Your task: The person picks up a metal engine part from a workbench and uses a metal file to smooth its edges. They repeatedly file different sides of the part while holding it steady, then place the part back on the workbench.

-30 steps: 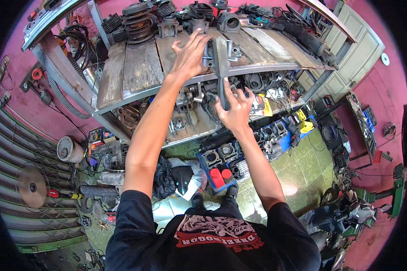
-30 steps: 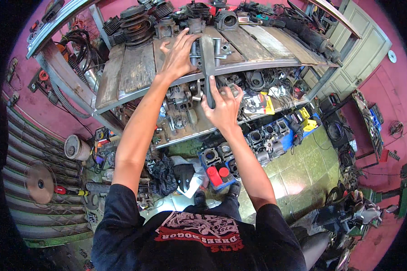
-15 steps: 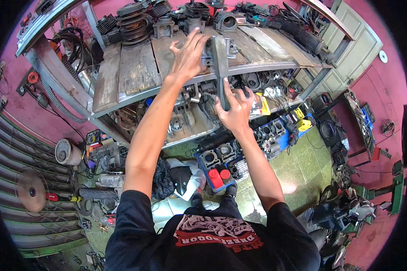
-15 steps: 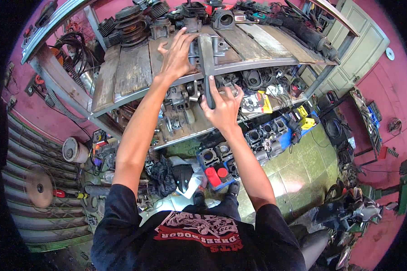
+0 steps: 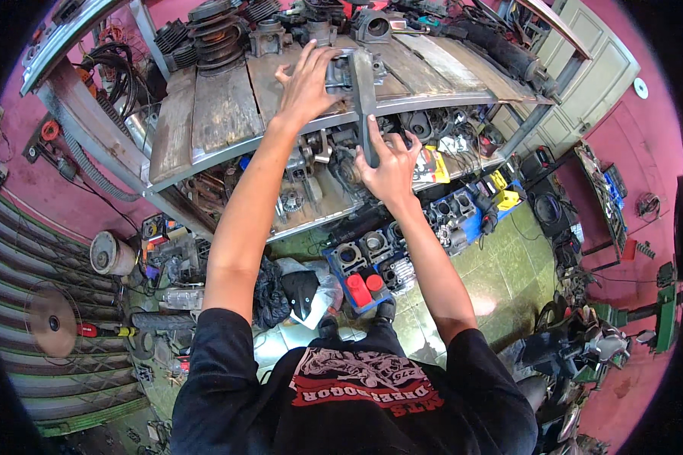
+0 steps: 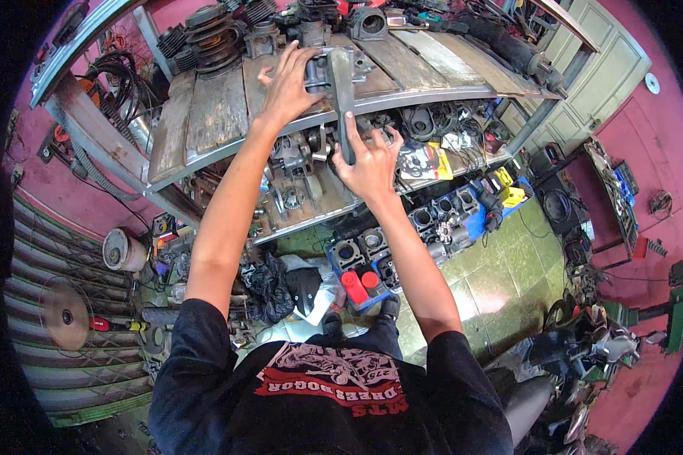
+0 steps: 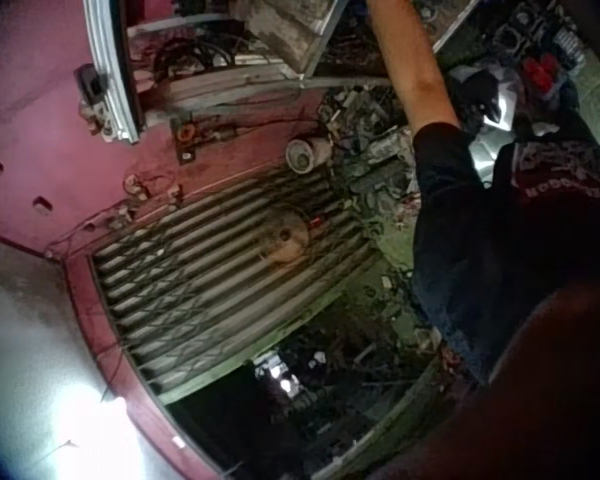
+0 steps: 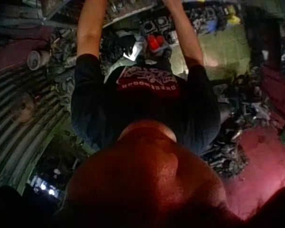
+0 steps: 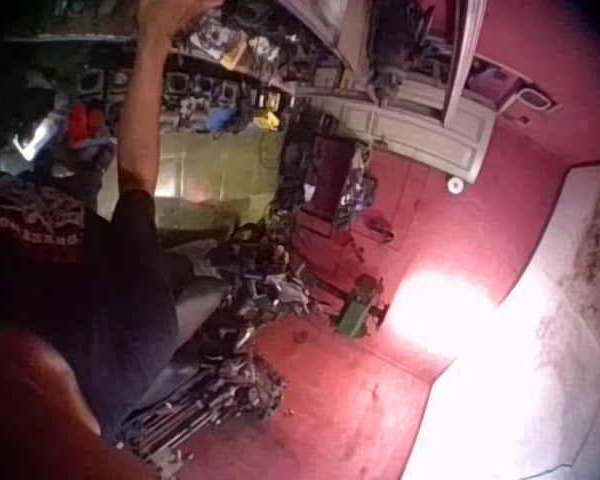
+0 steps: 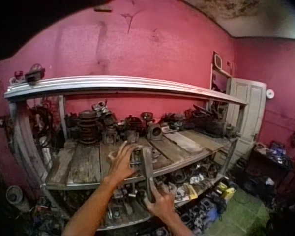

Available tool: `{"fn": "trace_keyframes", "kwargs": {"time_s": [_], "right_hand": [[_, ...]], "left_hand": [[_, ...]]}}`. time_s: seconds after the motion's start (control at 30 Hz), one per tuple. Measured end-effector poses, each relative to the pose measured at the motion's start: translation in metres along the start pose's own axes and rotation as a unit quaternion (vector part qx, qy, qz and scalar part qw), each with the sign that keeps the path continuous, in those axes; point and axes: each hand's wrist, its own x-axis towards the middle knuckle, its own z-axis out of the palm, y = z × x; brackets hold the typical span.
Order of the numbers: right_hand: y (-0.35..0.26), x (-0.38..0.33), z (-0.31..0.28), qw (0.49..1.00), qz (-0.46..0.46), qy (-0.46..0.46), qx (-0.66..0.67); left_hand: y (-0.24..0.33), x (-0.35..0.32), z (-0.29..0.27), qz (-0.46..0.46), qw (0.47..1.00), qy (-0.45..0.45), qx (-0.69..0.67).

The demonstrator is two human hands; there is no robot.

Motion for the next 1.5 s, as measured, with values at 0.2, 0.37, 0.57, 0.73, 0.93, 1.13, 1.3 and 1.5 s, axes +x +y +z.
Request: {"fn": "trace_keyframes", "kwargs": {"time_s": [0.2,0.37,0.57,0.73,0.93,1.13,1.3,1.5], "right_hand": [[-0.002,-0.009,-0.002,1.000,-0.010,0.002,0.007],[-0.003,-0.015,0.005,0.999,-0.017,0.012,0.028],[-0.001,-0.015,0.000,1.000,-0.011,0.011,0.027],[-0.001,-0.018,-0.009,1.000,0.000,-0.022,0.018],[-0.005,-0.019,-0.008,0.999,-0.017,-0.013,0.024],[-0.001,-0.024,-0.007,0.999,-0.008,-0.022,0.032],[0.002,-0.029,-0.013,0.999,0.004,-0.028,0.017],[0.001,-0.041,-0.019,0.999,-0.013,-0.001,0.040]], "left_hand": [[-0.018,-0.010,0.013,-0.103,0.992,0.050,-0.045],[-0.035,-0.012,0.016,-0.177,0.983,-0.014,-0.056],[-0.030,0.000,0.006,-0.237,0.963,-0.118,-0.056],[-0.038,0.010,0.009,-0.254,0.946,-0.139,-0.145],[-0.071,0.014,0.027,-0.203,0.920,-0.119,-0.314],[-0.055,0.022,0.015,-0.179,0.937,-0.147,-0.261],[-0.026,0.022,-0.002,-0.183,0.965,-0.116,-0.146],[-0.016,0.016,-0.010,-0.129,0.985,-0.075,-0.091]]}}
